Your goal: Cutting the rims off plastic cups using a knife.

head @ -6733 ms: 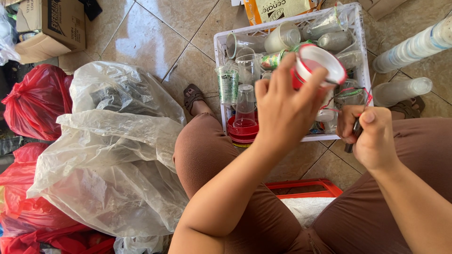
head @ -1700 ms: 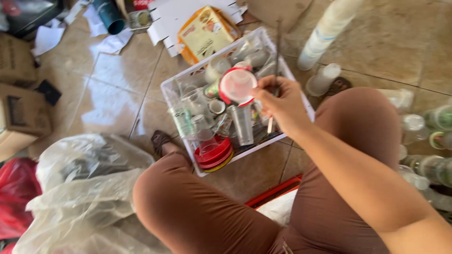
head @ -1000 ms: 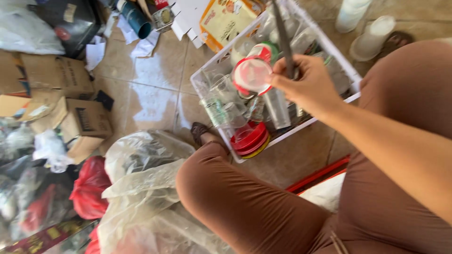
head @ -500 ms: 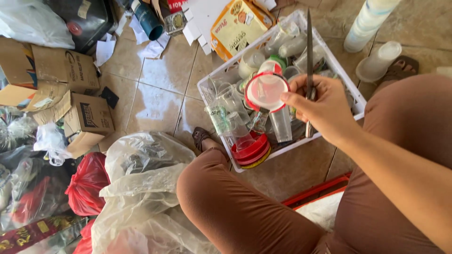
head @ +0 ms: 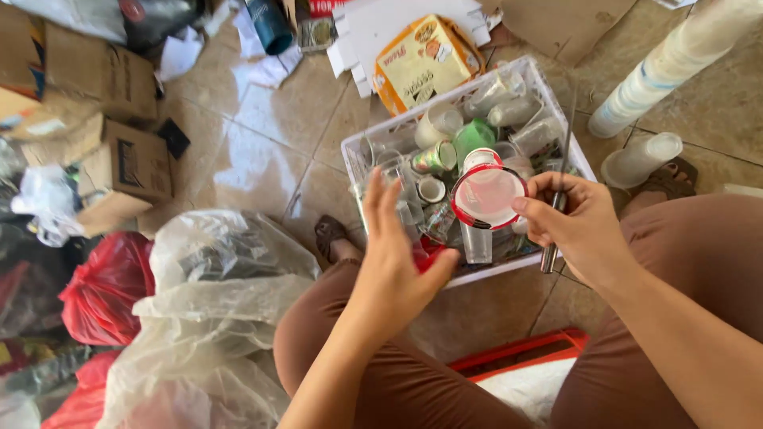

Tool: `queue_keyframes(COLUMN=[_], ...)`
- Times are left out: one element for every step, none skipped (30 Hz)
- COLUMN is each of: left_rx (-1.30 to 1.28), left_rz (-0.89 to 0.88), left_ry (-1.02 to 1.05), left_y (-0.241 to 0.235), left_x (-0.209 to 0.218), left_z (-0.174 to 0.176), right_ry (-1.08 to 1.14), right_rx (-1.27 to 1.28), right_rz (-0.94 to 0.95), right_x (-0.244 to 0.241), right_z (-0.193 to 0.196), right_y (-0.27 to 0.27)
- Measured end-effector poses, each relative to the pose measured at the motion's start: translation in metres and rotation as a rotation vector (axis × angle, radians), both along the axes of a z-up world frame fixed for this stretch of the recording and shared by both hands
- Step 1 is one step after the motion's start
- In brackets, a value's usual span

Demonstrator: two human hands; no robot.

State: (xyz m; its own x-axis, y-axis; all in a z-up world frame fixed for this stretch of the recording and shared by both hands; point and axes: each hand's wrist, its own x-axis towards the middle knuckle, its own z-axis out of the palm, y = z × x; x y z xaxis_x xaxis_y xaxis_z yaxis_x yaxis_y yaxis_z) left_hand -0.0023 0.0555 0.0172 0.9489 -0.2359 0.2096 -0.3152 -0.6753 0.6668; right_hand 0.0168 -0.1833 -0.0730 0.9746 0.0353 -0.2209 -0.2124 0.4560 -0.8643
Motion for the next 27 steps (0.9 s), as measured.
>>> queue_keyframes(left_rx=[0.025, 0.053, 0.045, 0.085, 0.126, 0.118, 0.105, 0.092, 0.083, 0.043, 0.003, 0.005, -0.019, -0.042, -0.040, -0.059, -0.078, -0.079, -0.121, -0.161, -0.161, -0.130, -0.100, -0.102, -0.072, -0.038, -0.038], left_rz=[-0.070, -0.142, -0.130, -0.177, -0.225, -0.216, -0.204, -0.193, -0.184, -0.168, -0.152, -0.139, -0.148, -0.162, -0.154, -0.166, -0.177, -0.166, -0.137, -0.107, -0.096, -0.063, -0.029, -0.028, -0.011, 0.005, 0.006], left_ry=[0.010, 0.011, 0.019, 0.017, 0.016, 0.016, -0.037, -0.088, -0.085, -0.080, -0.076, -0.072, -0.095, -0.122, -0.121, -0.160, -0.200, -0.197, -0.218, -0.245, -0.248, -0.229, -0.211, -0.209, -0.210, -0.212, -0.211], left_y=[-0.002, -0.003, -0.004, -0.005, -0.006, -0.010, -0.014, -0.018, -0.020, -0.021, -0.022, -0.019, -0.017, -0.015, -0.012, -0.011, -0.010, -0.010, -0.010, -0.010, -0.008, -0.006, -0.006, -0.004, -0.003, -0.002, -0.003], left_x=[0.003, 0.009, 0.010, 0.012, 0.015, 0.012, 0.010, 0.007, 0.004, 0.001, -0.003, -0.002, -0.002, -0.001, 0.003, 0.004, 0.006, 0.007, 0.007, 0.009, 0.009, 0.009, 0.008, 0.009, 0.010, 0.011, 0.012], left_z=[-0.013, -0.026, -0.033, -0.039, -0.045, -0.049, -0.052, -0.055, -0.055, -0.055, -0.054, -0.053, -0.052, -0.050, -0.052, -0.054, -0.056, -0.057, -0.057, -0.058, -0.059, -0.061, -0.062, -0.063, -0.063, -0.064, -0.065], right_ry=[0.012, 0.014, 0.022, 0.055, 0.088, 0.088, 0.107, 0.129, 0.133, 0.175, 0.218, 0.222, 0.253, 0.282, 0.282, 0.276, 0.270, 0.274, 0.211, 0.139, 0.135, 0.117, 0.098, 0.100, 0.157, 0.214, 0.214], right_rx=[-0.031, -0.058, -0.064, -0.053, -0.041, -0.049, -0.038, -0.028, -0.036, -0.015, 0.007, 0.007, -0.004, -0.016, -0.016, -0.009, -0.001, -0.004, -0.207, -0.410, -0.412, -0.420, -0.427, -0.429, -0.530, -0.628, -0.628], right_rz=[0.027, 0.053, 0.065, 0.105, 0.144, 0.152, 0.182, 0.211, 0.219, 0.237, 0.256, 0.268, 0.273, 0.274, 0.282, 0.297, 0.313, 0.322, 0.337, 0.349, 0.360, 0.380, 0.401, 0.402, 0.418, 0.432, 0.433], right_x=[-0.001, 0.000, -0.002, -0.002, -0.003, -0.003, -0.004, -0.006, -0.006, -0.007, -0.007, -0.008, -0.009, -0.010, -0.010, -0.013, -0.016, -0.017, -0.018, -0.017, -0.018, -0.020, -0.023, -0.027, -0.031, -0.035, -0.033], right_z=[0.001, 0.001, -0.002, -0.005, -0.007, -0.012, -0.016, -0.021, -0.024, -0.028, -0.031, -0.032, -0.033, -0.035, -0.038, -0.041, -0.043, -0.036, -0.028, -0.020, -0.019, -0.017, -0.015, -0.017, -0.018, -0.021, -0.011], right_y=[-0.001, -0.001, -0.002, -0.002, -0.003, -0.003, -0.005, -0.006, -0.008, -0.010, -0.012, -0.012, -0.013, -0.015, -0.016, -0.019, -0.022, -0.023, -0.025, -0.027, -0.030, -0.035, -0.041, -0.044, -0.047, -0.050, -0.045])
